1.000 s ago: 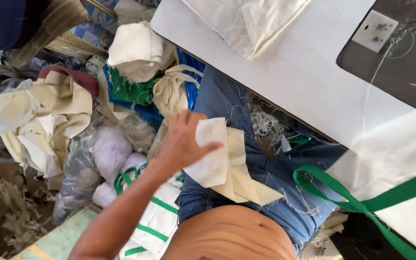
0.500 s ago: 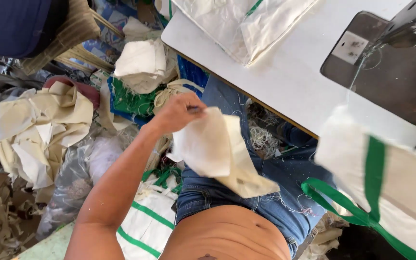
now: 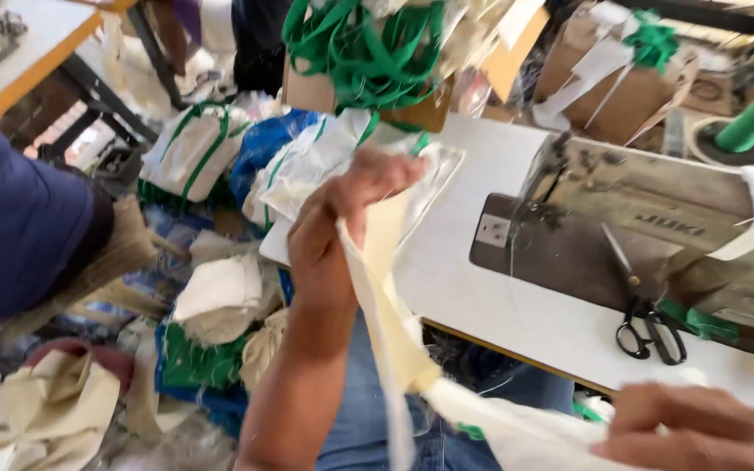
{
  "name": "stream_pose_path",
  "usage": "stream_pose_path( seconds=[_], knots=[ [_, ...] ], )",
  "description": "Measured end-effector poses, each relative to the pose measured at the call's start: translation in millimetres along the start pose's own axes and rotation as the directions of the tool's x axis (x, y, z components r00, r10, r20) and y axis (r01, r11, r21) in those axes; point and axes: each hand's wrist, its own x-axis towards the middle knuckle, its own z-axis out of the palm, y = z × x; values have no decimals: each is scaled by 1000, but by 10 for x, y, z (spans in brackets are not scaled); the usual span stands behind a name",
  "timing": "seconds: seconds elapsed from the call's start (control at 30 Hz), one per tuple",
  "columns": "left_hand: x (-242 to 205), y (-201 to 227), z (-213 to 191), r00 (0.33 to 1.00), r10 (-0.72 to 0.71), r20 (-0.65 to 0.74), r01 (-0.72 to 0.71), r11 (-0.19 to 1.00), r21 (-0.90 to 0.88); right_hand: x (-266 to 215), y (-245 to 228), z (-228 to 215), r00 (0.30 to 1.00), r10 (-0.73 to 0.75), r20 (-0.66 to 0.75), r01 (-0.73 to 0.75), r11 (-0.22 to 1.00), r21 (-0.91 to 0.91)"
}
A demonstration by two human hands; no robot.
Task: Trimming excess fabric and threads from sewn bags using scissors and inspecting the final product.
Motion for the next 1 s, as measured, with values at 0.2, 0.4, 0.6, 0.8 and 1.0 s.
stream_pose_path(
  seconds=[0.2,0.4,0.6,0.8,1.0],
  knots=[
    [783,-411,-282,920,133,369,31,912,-408,110,58,670,724,510,-465,-502,851,152],
    [-172,-912,-1688,832,-545,107,522,832,187,-444,865,1073,348,882,-317,-810,454,372],
    [-905,-1251,-2130,345,-758,-553,938,285,195,-839,1498,1486,339,873,-352,-940,332,-82],
    [-718,-867,-1849,476,-716,-510,873,316,371,-412,1695,1459,589,625,-513,-800,356,-484],
    [-1202,-1071,-2264,459,-551,-697,888,258,381,169,2348,1907,891,329,-313,-453,582,-675]
  ],
)
